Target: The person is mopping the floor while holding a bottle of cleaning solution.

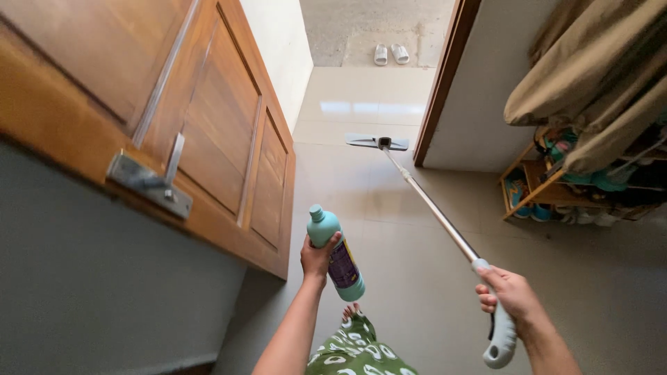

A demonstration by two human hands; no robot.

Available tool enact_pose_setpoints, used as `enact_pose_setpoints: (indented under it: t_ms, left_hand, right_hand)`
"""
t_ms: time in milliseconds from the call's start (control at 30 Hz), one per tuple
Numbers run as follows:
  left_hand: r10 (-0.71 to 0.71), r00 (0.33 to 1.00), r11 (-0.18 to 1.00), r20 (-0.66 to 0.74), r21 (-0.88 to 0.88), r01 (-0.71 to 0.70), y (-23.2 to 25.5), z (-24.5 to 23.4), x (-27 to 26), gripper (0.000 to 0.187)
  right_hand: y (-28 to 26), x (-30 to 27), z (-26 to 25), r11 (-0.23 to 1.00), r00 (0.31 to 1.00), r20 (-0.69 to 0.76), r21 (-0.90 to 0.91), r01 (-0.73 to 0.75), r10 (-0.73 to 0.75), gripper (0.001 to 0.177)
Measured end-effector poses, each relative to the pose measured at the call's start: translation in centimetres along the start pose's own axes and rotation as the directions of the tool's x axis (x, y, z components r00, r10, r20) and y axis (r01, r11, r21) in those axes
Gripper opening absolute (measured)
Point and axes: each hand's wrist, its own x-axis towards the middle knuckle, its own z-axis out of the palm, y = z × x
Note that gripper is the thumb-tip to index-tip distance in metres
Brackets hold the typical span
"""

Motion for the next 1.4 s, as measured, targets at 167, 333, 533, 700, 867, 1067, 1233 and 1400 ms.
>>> enact_pose_setpoints:
  t_ms: [167,333,533,700,867,1067,1233,1400]
  left_hand:
    - [0.062,0.997,0.995,-0.038,-0.079,-0.065,-3.2,0.2,-8.3,0.063]
    - [0.108,0.993,0.994,-0.050,-0.014,-0.109,-4.6,-1.6,-16.6,0.064]
    - [-0.059,0.998,0.998,-0.021,0.023,0.060,-5.8,-3.2,-22.3,0.065]
    - [0.032,0.999,0.998,0.008,0.053,-0.032,-8.0,-5.6,-22.6,0.065]
    - [-0.061,0.998,0.995,-0.026,0.071,0.063,-7.1,-8.4,-22.0,0.066]
    - [-0.105,0.992,0.994,-0.074,0.023,0.107,-8.5,-9.6,-17.9,0.064]
    - [-0.081,0.997,0.997,0.017,-0.012,0.082,-7.1,-10.1,-11.2,0.066]
    - [-0.031,0.999,0.999,0.031,0.026,0.030,-7.4,-10.8,-3.1,0.068]
  right_hand:
    - [6.0,-4.6,-3.4,0.998,0.988,0.152,0.064,0.027,-0.037,0.034]
    - [11.2,-9.9,-5.4,0.998,0.985,0.161,0.007,0.058,-0.059,0.031]
    - [17.9,-10.8,-6.8,0.999,0.982,0.186,0.048,-0.023,0.014,0.031]
    - [25.2,-5.8,-4.4,0.995,0.975,0.206,0.045,-0.094,0.083,0.030]
    - [24.7,-5.7,-0.4,0.980,0.968,0.155,-0.045,-0.193,0.197,0.027]
    - [22.6,-1.7,5.6,0.975,0.967,0.175,0.086,-0.203,0.186,0.029]
    - [19.1,7.0,15.6,0.975,0.978,0.173,0.164,-0.149,0.120,0.030]
    - [12.6,14.6,26.3,0.978,0.978,0.155,0.129,-0.162,0.142,0.029]
